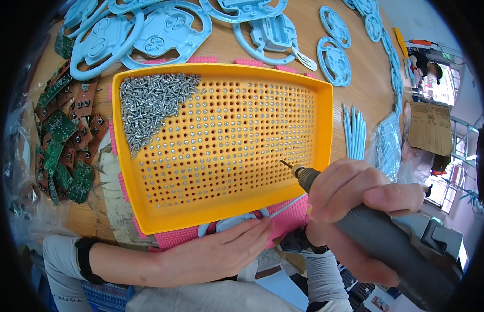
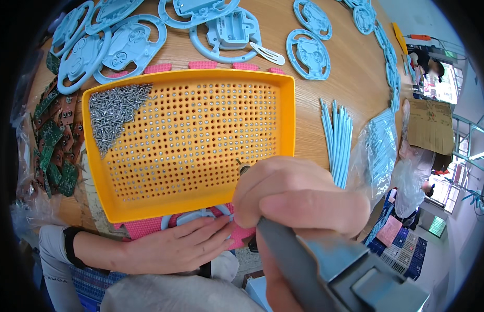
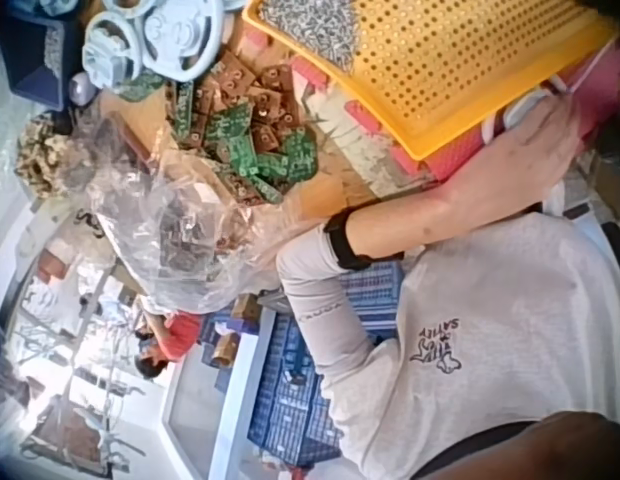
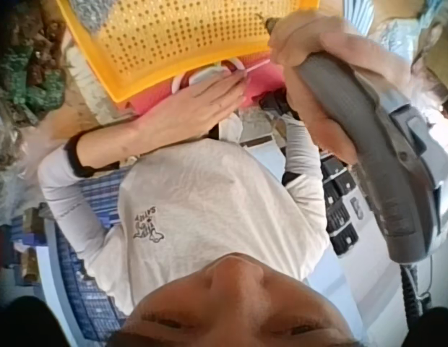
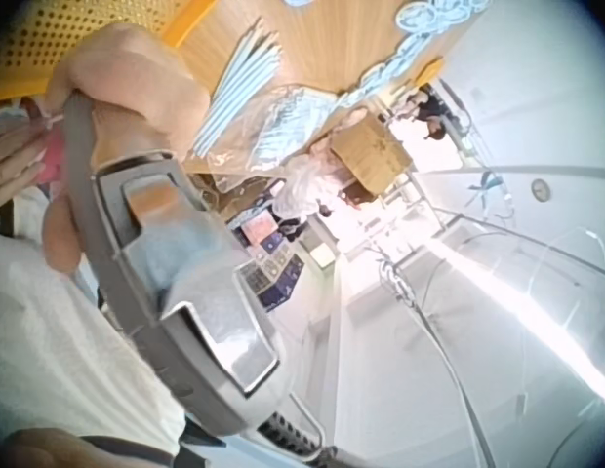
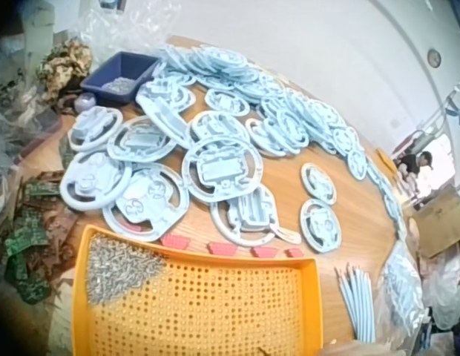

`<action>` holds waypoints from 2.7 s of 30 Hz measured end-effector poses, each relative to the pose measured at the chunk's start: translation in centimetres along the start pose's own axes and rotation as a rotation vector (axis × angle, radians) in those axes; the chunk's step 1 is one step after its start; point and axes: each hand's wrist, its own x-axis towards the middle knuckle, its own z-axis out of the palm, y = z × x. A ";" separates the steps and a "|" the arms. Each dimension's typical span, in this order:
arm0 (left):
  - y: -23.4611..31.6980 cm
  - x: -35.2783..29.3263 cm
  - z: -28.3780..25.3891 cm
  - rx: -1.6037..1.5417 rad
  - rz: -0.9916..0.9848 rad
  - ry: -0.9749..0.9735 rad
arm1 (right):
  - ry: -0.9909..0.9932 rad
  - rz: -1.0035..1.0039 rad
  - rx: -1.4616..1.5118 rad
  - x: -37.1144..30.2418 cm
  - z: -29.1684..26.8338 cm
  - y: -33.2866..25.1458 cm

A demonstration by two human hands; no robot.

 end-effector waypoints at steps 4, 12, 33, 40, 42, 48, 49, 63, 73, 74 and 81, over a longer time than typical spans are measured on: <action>0.1 0.0 -0.6 -0.039 -0.047 -0.052 | 0.057 -0.004 -0.046 -0.1 0.1 -0.8; -0.2 0.0 -0.4 -0.063 -0.008 -0.035 | 0.086 0.086 0.289 -0.7 0.6 -7.6; 0.0 0.1 -0.4 -0.058 -0.058 -0.043 | -0.055 0.097 0.185 -4.3 3.4 -7.1; 0.6 0.0 0.1 -0.088 -0.103 -0.002 | 0.013 0.006 0.150 -5.0 4.5 -6.4; 0.6 0.0 0.2 -0.103 -0.103 -0.004 | -0.019 0.033 0.148 -4.6 4.3 -6.5; 0.6 0.1 0.1 -0.129 -0.108 -0.014 | -0.082 0.027 0.374 -3.5 3.7 -5.2; 0.5 0.1 0.0 -0.138 -0.104 -0.021 | -0.104 0.023 0.424 -3.2 3.5 -5.0; 0.3 0.0 -0.2 -0.079 -0.023 -0.043 | 0.057 -0.055 0.012 -0.6 -1.4 -3.7; 0.2 -0.2 0.2 -0.071 -0.054 0.029 | 0.133 -0.036 0.020 -0.8 -1.3 -0.3; 0.2 -0.2 0.2 -0.070 -0.054 0.004 | 0.131 -0.044 0.016 -0.8 -1.3 -0.1; 0.3 -0.1 -0.2 -0.100 -0.058 -0.027 | 0.149 -0.047 -0.057 -0.6 -0.7 -0.2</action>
